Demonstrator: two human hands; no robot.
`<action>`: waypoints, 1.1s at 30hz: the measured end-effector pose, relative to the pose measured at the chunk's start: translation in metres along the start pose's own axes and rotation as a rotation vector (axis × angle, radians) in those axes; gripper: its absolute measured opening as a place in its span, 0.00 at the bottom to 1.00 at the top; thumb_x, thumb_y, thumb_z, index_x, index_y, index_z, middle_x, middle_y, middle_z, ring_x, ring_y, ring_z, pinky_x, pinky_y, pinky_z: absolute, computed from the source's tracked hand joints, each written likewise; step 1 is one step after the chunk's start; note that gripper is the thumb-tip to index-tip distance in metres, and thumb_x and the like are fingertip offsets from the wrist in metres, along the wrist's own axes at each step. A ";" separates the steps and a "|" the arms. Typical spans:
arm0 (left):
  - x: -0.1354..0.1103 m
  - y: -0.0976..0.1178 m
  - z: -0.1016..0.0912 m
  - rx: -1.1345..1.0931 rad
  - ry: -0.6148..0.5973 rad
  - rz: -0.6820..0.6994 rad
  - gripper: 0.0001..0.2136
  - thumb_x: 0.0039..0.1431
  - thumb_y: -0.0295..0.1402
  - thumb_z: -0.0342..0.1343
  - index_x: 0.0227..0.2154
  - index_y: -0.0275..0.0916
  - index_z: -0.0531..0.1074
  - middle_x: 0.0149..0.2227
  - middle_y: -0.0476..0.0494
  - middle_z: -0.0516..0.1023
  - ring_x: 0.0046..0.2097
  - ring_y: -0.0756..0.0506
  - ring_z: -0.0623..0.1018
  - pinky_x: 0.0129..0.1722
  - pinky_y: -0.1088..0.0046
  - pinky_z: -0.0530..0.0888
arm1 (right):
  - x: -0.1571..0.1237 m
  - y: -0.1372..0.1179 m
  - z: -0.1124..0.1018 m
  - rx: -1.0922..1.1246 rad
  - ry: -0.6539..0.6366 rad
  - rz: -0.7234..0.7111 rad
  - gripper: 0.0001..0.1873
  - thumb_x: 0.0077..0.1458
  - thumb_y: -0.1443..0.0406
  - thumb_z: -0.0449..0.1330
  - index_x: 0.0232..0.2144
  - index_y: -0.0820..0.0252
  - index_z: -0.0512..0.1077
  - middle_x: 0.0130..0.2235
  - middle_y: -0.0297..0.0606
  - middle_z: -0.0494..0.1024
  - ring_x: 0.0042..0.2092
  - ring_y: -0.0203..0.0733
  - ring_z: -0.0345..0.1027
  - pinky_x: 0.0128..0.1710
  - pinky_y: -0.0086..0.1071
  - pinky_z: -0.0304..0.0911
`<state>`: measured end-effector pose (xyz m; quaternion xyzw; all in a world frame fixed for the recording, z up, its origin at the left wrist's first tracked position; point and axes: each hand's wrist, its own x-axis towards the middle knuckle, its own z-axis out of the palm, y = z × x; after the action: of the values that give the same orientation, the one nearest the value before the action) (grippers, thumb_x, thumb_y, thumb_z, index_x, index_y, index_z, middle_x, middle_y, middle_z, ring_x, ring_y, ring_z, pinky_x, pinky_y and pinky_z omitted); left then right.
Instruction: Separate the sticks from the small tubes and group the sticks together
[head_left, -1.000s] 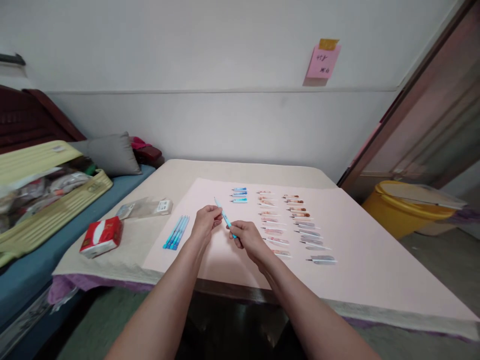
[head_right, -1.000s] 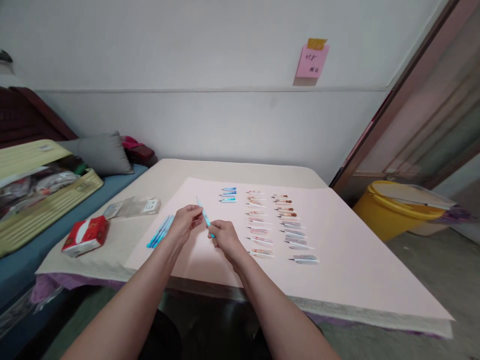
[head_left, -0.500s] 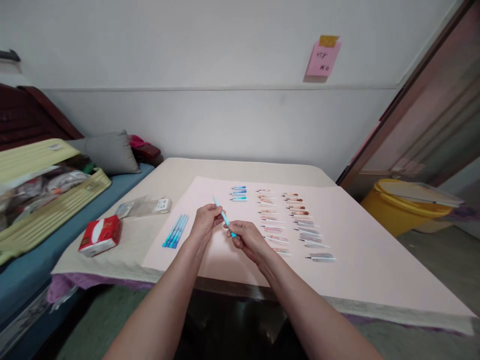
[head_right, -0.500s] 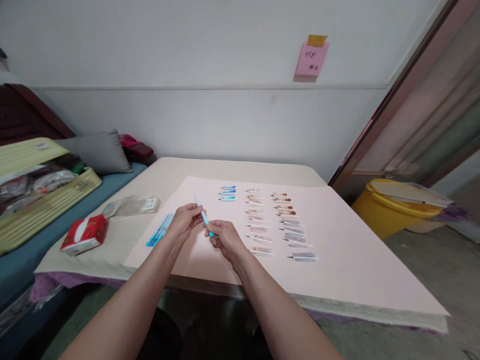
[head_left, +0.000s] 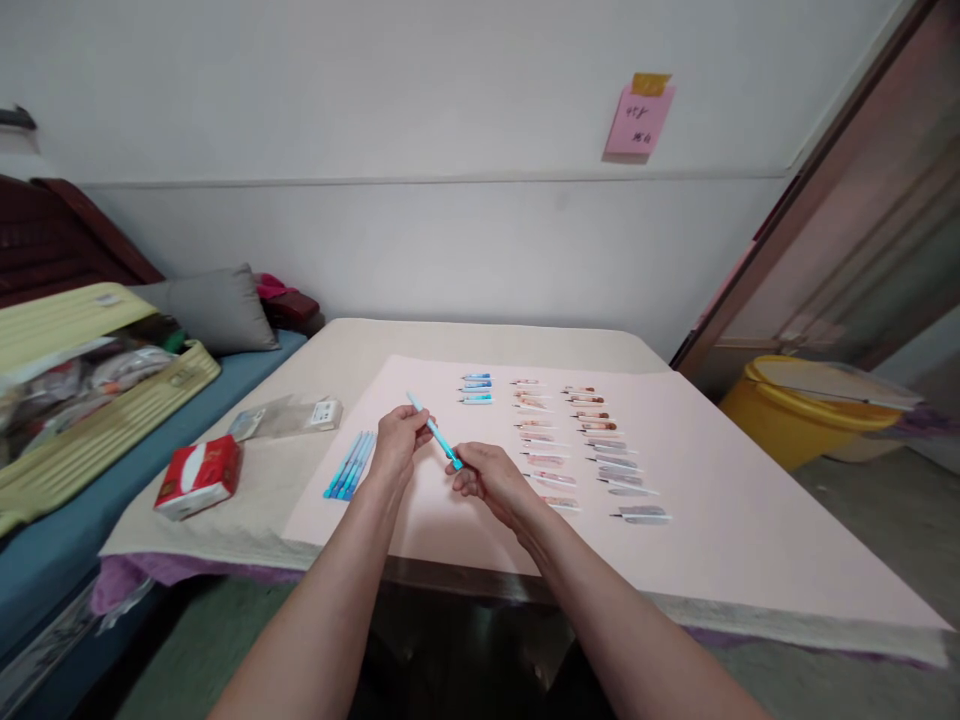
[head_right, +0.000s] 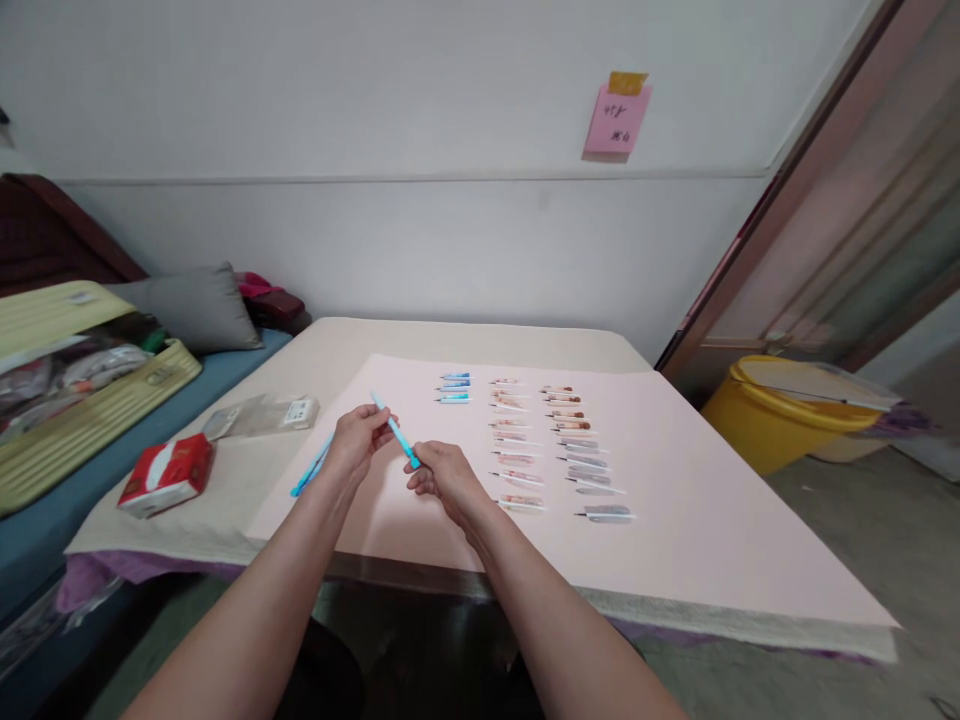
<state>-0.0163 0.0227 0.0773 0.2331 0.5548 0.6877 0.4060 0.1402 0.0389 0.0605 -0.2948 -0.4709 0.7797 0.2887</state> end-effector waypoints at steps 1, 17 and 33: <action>0.000 0.000 -0.001 -0.004 0.008 0.006 0.09 0.43 0.31 0.61 0.26 0.34 0.68 0.28 0.43 0.75 0.29 0.51 0.74 0.30 0.76 0.70 | 0.000 0.000 0.000 -0.008 0.008 0.007 0.11 0.47 0.62 0.61 0.29 0.65 0.69 0.28 0.40 0.75 0.22 0.32 0.67 0.20 0.24 0.59; -0.008 0.009 0.006 -0.055 -0.039 0.020 0.08 0.50 0.27 0.54 0.34 0.33 0.68 0.29 0.41 0.75 0.31 0.49 0.76 0.31 0.75 0.71 | 0.007 0.006 -0.001 -0.416 0.147 -0.251 0.14 0.43 0.67 0.57 0.36 0.62 0.67 0.21 0.28 0.68 0.23 0.36 0.68 0.23 0.28 0.64; -0.008 0.006 0.006 -0.039 -0.086 0.049 0.14 0.43 0.34 0.62 0.35 0.35 0.69 0.30 0.44 0.74 0.33 0.49 0.75 0.32 0.75 0.70 | 0.002 -0.001 -0.002 -0.749 0.247 -0.386 0.11 0.41 0.71 0.55 0.30 0.60 0.72 0.20 0.27 0.66 0.23 0.33 0.63 0.26 0.26 0.58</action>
<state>-0.0087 0.0193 0.0854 0.2680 0.5174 0.6975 0.4171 0.1401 0.0420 0.0603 -0.3767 -0.7296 0.4458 0.3563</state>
